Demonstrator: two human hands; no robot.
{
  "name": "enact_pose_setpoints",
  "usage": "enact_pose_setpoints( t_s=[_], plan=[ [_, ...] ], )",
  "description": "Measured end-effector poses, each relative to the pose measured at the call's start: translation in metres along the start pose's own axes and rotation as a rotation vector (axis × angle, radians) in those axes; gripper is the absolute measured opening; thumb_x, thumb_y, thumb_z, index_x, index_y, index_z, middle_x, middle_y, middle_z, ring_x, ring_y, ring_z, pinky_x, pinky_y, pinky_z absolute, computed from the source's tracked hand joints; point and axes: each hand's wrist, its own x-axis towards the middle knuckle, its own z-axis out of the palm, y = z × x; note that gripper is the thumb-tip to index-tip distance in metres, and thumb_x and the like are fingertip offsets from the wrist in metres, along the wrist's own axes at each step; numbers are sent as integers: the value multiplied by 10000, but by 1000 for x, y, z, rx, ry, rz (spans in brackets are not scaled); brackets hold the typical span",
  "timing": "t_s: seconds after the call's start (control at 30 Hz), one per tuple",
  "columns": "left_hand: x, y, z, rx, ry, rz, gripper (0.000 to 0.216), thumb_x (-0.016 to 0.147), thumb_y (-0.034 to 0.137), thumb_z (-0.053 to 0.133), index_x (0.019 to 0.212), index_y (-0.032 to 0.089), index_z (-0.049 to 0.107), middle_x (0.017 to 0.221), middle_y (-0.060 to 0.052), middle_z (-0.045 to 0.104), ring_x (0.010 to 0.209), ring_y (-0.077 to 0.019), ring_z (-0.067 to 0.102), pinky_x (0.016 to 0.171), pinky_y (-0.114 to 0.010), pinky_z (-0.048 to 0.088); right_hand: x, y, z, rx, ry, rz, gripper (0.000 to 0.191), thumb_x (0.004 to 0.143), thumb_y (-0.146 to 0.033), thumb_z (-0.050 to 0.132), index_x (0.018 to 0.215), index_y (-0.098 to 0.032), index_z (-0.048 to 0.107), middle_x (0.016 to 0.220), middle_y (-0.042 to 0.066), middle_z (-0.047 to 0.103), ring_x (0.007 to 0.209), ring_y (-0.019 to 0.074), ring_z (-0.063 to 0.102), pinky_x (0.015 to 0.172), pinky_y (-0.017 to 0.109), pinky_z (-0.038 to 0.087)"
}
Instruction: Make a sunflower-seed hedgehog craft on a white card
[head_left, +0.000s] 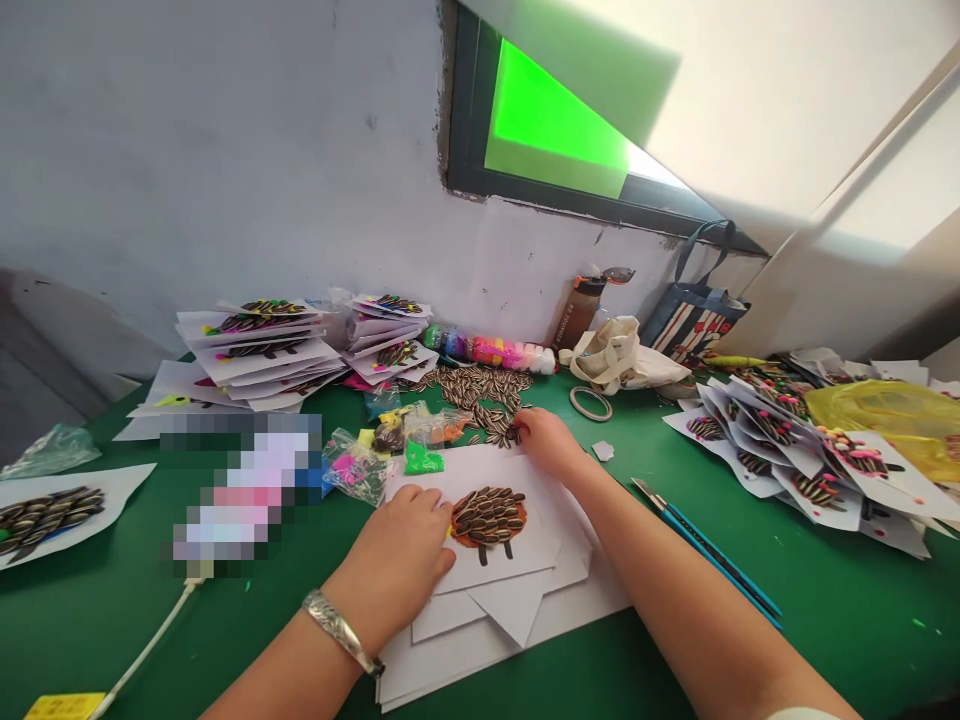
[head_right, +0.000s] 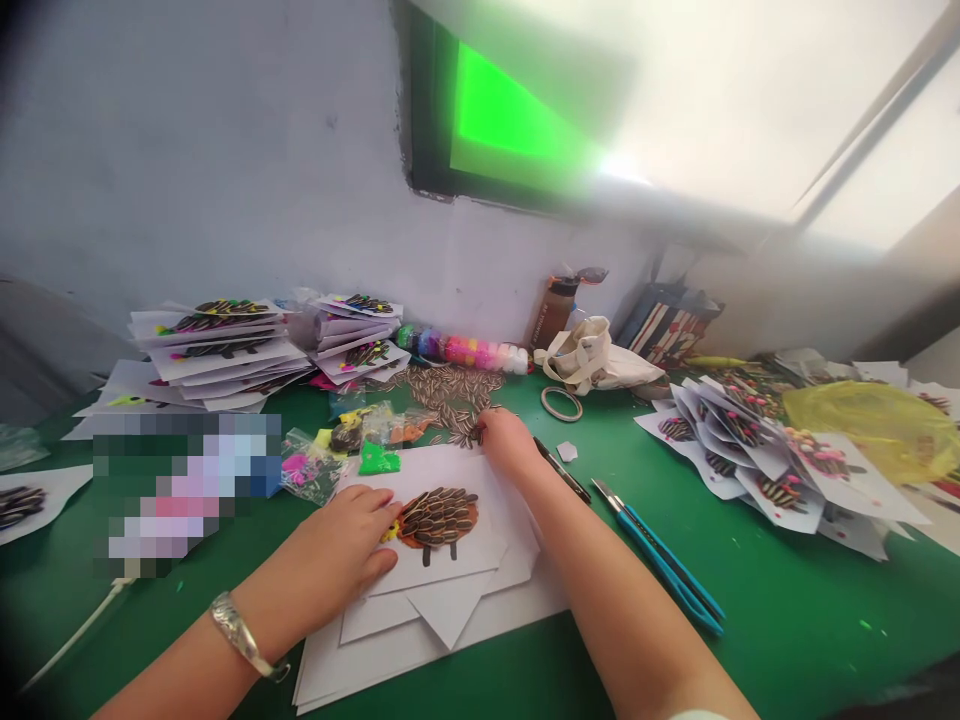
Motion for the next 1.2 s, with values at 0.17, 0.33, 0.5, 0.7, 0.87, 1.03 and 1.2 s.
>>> enact_pose_setpoints(
  t_s=[0.17,0.33,0.5,0.7,0.87,1.03,1.2],
  plan=[
    [0,2,-2,13,2,-2,332,828,224,499,1117,149,647,1154,-139,622,1141,-315,516,934,-425,458,-3,-4,1,-3,-16,-44,318,797,-41,479,978,-181,700,942,102,638,879,202,581,761,259,393],
    [1,1,-1,14,3,13,316,829,219,504,1097,143,653,1135,-145,628,1134,-321,520,940,-440,452,0,0,-4,56,11,-26,281,756,-46,473,857,-177,700,874,73,641,817,182,567,726,252,389],
    [1,1,-1,9,1,1,302,828,231,506,1071,143,663,1151,-149,620,1152,-327,510,951,-448,446,-26,5,-25,174,112,69,258,800,-154,439,957,-184,641,774,19,620,693,156,530,619,250,394],
    [1,3,-4,13,-30,-13,313,835,228,479,1079,139,653,1126,-144,617,1139,-326,509,960,-455,442,-98,-5,-28,780,2,171,202,767,-278,562,919,-191,662,799,28,676,693,159,592,613,260,464],
    [3,5,-4,24,-26,-8,305,832,218,474,1072,143,647,1161,-145,610,1157,-324,496,987,-454,423,-119,-13,-12,710,-54,171,172,779,-286,560,877,-221,686,773,3,691,677,152,588,624,264,459],
    [3,4,-5,19,-36,-7,312,830,220,488,1097,163,638,1133,-126,616,1151,-313,499,989,-444,423,-114,-17,-10,566,-24,118,149,804,-265,539,835,-228,681,732,-11,671,679,153,585,631,260,438],
    [2,3,-5,20,-27,9,304,836,217,485,1094,167,638,1113,-117,616,1139,-304,508,988,-434,422,-113,-21,-11,406,-21,35,170,829,-214,510,825,-228,679,787,5,674,753,170,591,689,278,434]
  ],
)
